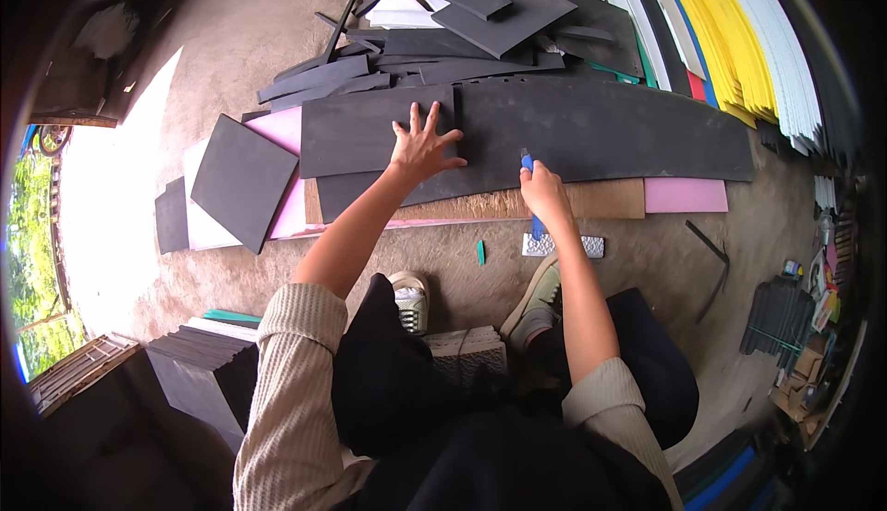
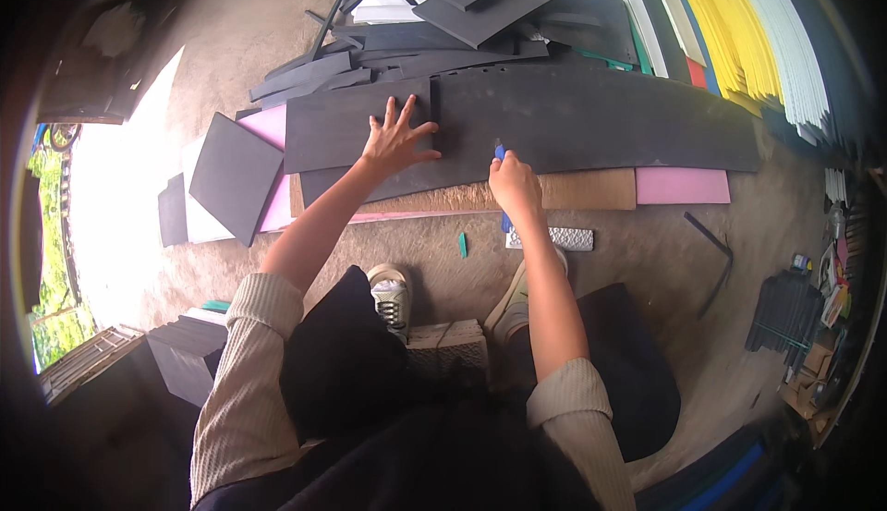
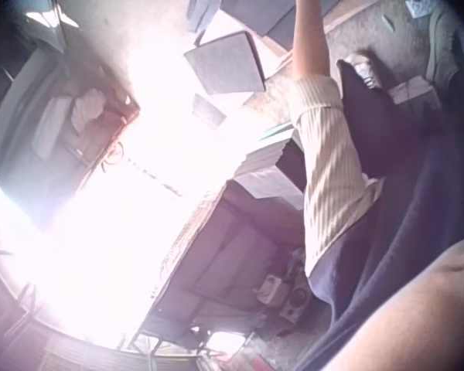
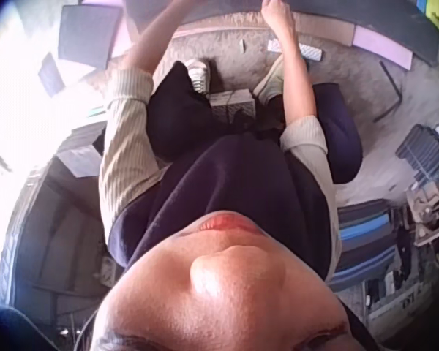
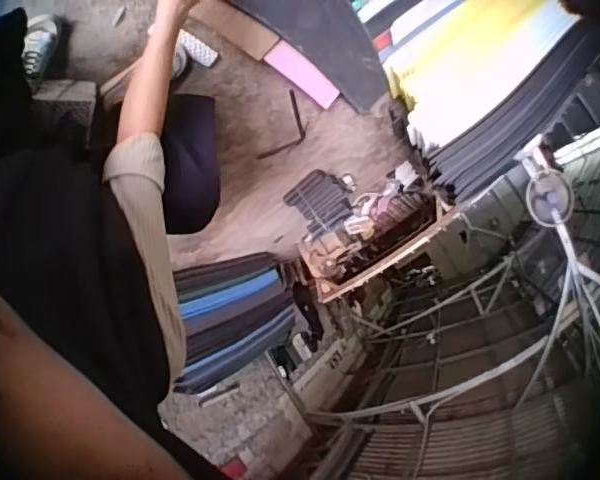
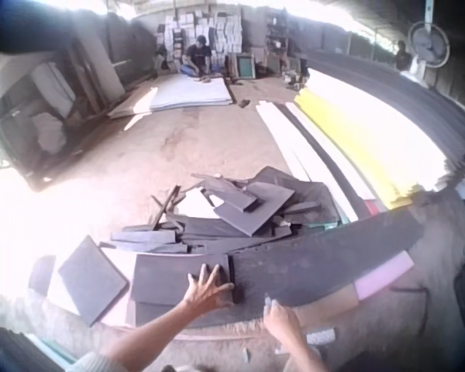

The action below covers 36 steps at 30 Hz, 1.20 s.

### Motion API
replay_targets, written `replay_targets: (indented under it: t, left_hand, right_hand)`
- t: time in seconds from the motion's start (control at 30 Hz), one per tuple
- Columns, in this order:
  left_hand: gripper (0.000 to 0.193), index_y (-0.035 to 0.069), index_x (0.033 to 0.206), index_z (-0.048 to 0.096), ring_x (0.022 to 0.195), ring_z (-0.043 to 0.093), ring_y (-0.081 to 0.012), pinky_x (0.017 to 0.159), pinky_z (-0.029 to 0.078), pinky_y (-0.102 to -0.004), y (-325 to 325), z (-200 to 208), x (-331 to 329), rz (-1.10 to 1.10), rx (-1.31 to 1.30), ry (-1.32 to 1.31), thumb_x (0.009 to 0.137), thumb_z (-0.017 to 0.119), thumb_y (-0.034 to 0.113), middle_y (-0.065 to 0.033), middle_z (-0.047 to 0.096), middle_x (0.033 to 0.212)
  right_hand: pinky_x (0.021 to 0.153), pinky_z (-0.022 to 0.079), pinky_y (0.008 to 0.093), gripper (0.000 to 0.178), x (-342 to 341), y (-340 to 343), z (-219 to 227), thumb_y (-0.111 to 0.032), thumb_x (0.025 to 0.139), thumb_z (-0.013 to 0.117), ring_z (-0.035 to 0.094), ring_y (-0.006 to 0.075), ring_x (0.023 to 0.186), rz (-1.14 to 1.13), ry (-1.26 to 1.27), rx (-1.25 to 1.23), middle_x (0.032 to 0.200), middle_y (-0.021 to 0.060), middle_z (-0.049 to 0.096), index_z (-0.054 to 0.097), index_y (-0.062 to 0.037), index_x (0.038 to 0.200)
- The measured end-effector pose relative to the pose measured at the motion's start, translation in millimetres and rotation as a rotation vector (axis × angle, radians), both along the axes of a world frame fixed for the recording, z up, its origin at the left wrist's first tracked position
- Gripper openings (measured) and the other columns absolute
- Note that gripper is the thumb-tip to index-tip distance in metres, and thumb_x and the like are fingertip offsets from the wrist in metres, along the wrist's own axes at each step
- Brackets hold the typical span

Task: The person sits on the floor and uses a utility knife to cut black foam sheets into smaller rectangular pieces. They repeatedly align, score, and separate the foam, stacking the cut pieces and discarding offcuts.

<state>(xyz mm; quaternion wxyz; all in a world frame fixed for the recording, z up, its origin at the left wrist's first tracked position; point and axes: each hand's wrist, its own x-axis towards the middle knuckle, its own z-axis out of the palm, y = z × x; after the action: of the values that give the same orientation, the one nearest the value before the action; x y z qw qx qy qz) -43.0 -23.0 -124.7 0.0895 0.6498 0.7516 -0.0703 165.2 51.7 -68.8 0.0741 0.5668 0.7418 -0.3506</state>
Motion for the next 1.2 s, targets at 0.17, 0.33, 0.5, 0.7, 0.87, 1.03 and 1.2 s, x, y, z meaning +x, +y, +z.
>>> replay_targets:
  t: [0.17,0.33,0.5,0.7,0.87,1.03,1.2]
  left_hand:
    - [0.045,0.023,0.117,0.047,0.128,0.027,-0.0485,0.084,0.042,-0.0650,-65.9,-12.2,-72.6,0.255,0.136,0.105,0.083,0.056,0.049,-0.0171,0.022,0.145]
    - [0.033,0.021,0.117,0.046,0.127,0.032,-0.0453,0.084,0.045,-0.0610,-121.7,-16.3,-136.4,0.392,0.174,0.057,0.086,0.056,0.028,-0.0168,0.027,0.143]
    - [0.028,0.006,0.110,0.051,0.126,0.035,-0.0364,0.102,0.027,-0.0542,-66.8,-19.7,-118.2,0.511,0.303,0.321,0.084,0.053,0.015,-0.0161,0.037,0.136]
    - [0.082,0.007,0.129,0.040,0.120,0.040,-0.0307,0.099,0.036,-0.0455,43.5,-14.3,-66.3,0.016,0.299,-0.157,0.068,0.072,0.051,-0.0126,0.042,0.127]
    - [0.105,0.008,0.126,0.041,0.115,0.042,-0.0337,0.088,0.041,-0.0524,88.1,-11.6,-55.8,0.108,-0.001,-0.109,0.043,0.084,0.055,-0.0135,0.045,0.117]
    - [0.104,0.011,0.125,0.044,0.118,0.039,-0.0336,0.088,0.035,-0.0551,107.0,-4.9,-48.5,0.203,-0.175,-0.076,0.040,0.087,0.052,-0.0127,0.044,0.122]
    - [0.105,0.012,0.128,0.042,0.120,0.038,-0.0340,0.091,0.033,-0.0526,104.4,2.7,-39.3,0.188,-0.291,-0.079,0.040,0.086,0.050,-0.0128,0.044,0.124]
  right_hand:
    - [0.082,0.046,0.0490,0.036,3.9,21.7,-32.7,-0.032,0.091,0.042,0.058,0.0416,0.095,-0.080,0.042,-0.040,0.096,0.0250,0.062,0.056,-0.0003,0.101]
    - [0.083,0.046,0.0471,0.041,-3.0,18.1,-57.6,-0.032,0.091,0.042,0.059,0.0416,0.094,-0.064,0.113,-0.039,0.097,0.0259,0.062,0.055,0.0015,0.110]
    - [0.081,0.047,0.0465,0.038,-7.5,20.3,-59.5,-0.030,0.091,0.043,0.059,0.0411,0.093,-0.117,0.120,-0.016,0.096,0.0257,0.062,0.056,0.0022,0.108]
    - [0.079,0.046,0.0467,0.031,-5.5,11.9,-60.8,-0.025,0.091,0.044,0.058,0.0397,0.089,-0.046,0.152,0.269,0.093,0.0228,0.059,0.056,0.0035,0.096]
    - [0.083,0.042,0.0445,0.029,4.2,5.7,-67.8,-0.022,0.092,0.046,0.051,0.0389,0.092,-0.130,0.199,0.317,0.098,0.0225,0.052,0.056,0.0056,0.094]
    - [0.087,0.039,0.0424,0.031,8.9,-13.5,-64.7,-0.019,0.091,0.047,0.045,0.0361,0.098,-0.146,0.296,0.353,0.107,0.0219,0.046,0.054,0.0104,0.095]
    - [0.095,0.037,0.0417,0.031,19.5,-37.6,-61.8,-0.015,0.092,0.047,0.043,0.0357,0.110,-0.140,0.364,0.317,0.115,0.0227,0.045,0.050,0.0127,0.104]
